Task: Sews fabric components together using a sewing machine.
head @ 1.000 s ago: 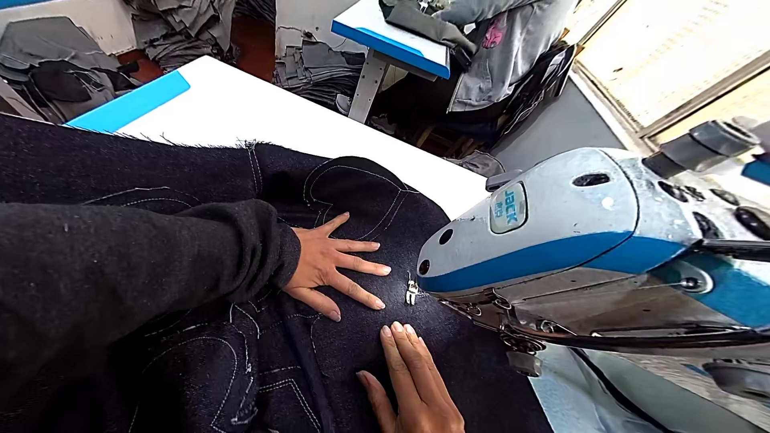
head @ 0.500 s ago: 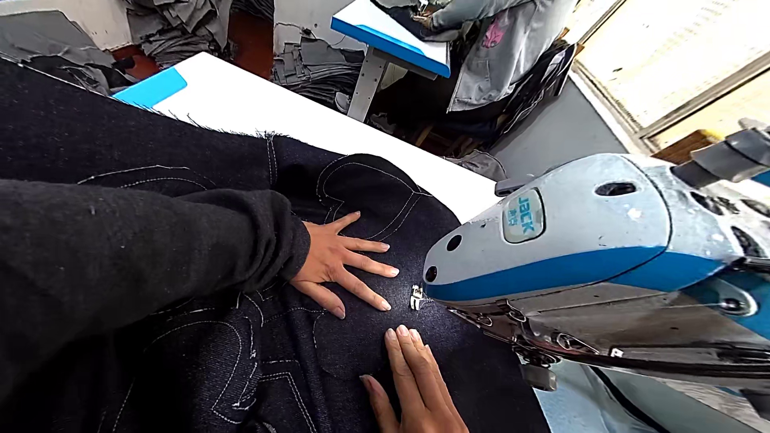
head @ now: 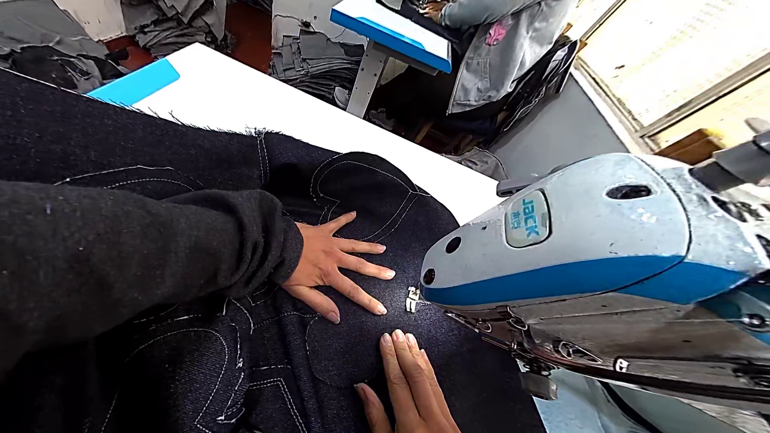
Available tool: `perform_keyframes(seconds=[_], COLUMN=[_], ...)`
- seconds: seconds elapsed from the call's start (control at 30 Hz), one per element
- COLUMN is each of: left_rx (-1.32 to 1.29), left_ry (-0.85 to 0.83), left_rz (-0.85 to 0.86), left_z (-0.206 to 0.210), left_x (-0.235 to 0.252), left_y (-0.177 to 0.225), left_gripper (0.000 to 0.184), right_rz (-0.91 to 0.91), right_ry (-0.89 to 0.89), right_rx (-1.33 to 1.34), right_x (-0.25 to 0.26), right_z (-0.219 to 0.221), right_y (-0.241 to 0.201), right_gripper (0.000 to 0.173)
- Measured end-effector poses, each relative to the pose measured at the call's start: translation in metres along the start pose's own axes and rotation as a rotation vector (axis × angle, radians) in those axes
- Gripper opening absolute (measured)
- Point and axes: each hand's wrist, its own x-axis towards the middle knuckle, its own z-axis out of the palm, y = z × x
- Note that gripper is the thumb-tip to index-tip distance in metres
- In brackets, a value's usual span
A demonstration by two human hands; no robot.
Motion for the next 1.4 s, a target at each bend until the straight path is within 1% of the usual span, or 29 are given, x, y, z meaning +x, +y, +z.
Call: perform_keyframes(seconds=[0.43,0.53,0.63,0.7,0.77,0.8,0.87,0.93,1.0,1.03,1.1,1.2,1.4], left_rx=[0.065,0.078,0.108,0.130,0.139,0.150,0.178,0.170,0.113,0.091,0.083,0.056,0.063], left_ry=[0.010,-0.001,0.023,0.022,-0.004,-0.007,0.020,0.032,0.010,-0.003,-0.021,0.005,-0.027], left_rz=[0.014,-0.012,-0.065,-0.136,-0.192,-0.193,-0.118,-0.010,0.050,0.058,0.045,-0.014,-0.055], left_z=[0.004,0.003,0.007,0.005,-0.001,-0.003,-0.005,-0.004,-0.002,-0.001,0.001,0.004,0.001], left_x=[0.000,-0.001,-0.001,0.000,0.002,0.002,0.002,0.002,0.003,0.003,0.002,-0.001,-0.002], left_y=[-0.001,0.001,0.002,0.006,0.012,0.014,0.015,0.014,0.012,0.011,0.013,0.024,0.026], left_gripper=[0.059,0.058,0.060,0.061,0.061,0.060,0.056,0.051,0.051,0.051,0.051,0.049,0.050], right_rz=[-0.019,-0.033,-0.062,-0.048,-0.001,0.019,0.028,0.029,0.006,-0.022,-0.091,-0.157,-0.163], right_ry=[0.034,0.051,0.065,0.028,-0.060,-0.088,-0.107,-0.120,-0.121,-0.110,-0.093,-0.101,-0.084], right_rx=[-0.003,-0.007,-0.033,-0.020,0.073,0.127,0.221,0.301,0.291,0.237,0.121,0.096,0.117], right_x=[0.001,0.002,0.006,0.007,0.006,0.005,0.002,0.001,-0.005,-0.010,-0.019,-0.028,-0.027], right_z=[0.000,0.002,0.003,-0.006,-0.025,-0.033,-0.040,-0.035,-0.019,-0.010,-0.005,-0.008,-0.007], right_y=[0.003,0.008,0.018,0.018,0.008,0.000,-0.017,-0.031,-0.032,-0.027,-0.014,0.000,0.003], right_gripper=[0.059,0.057,0.052,0.047,0.043,0.043,0.047,0.060,0.074,0.077,0.078,0.078,0.075])
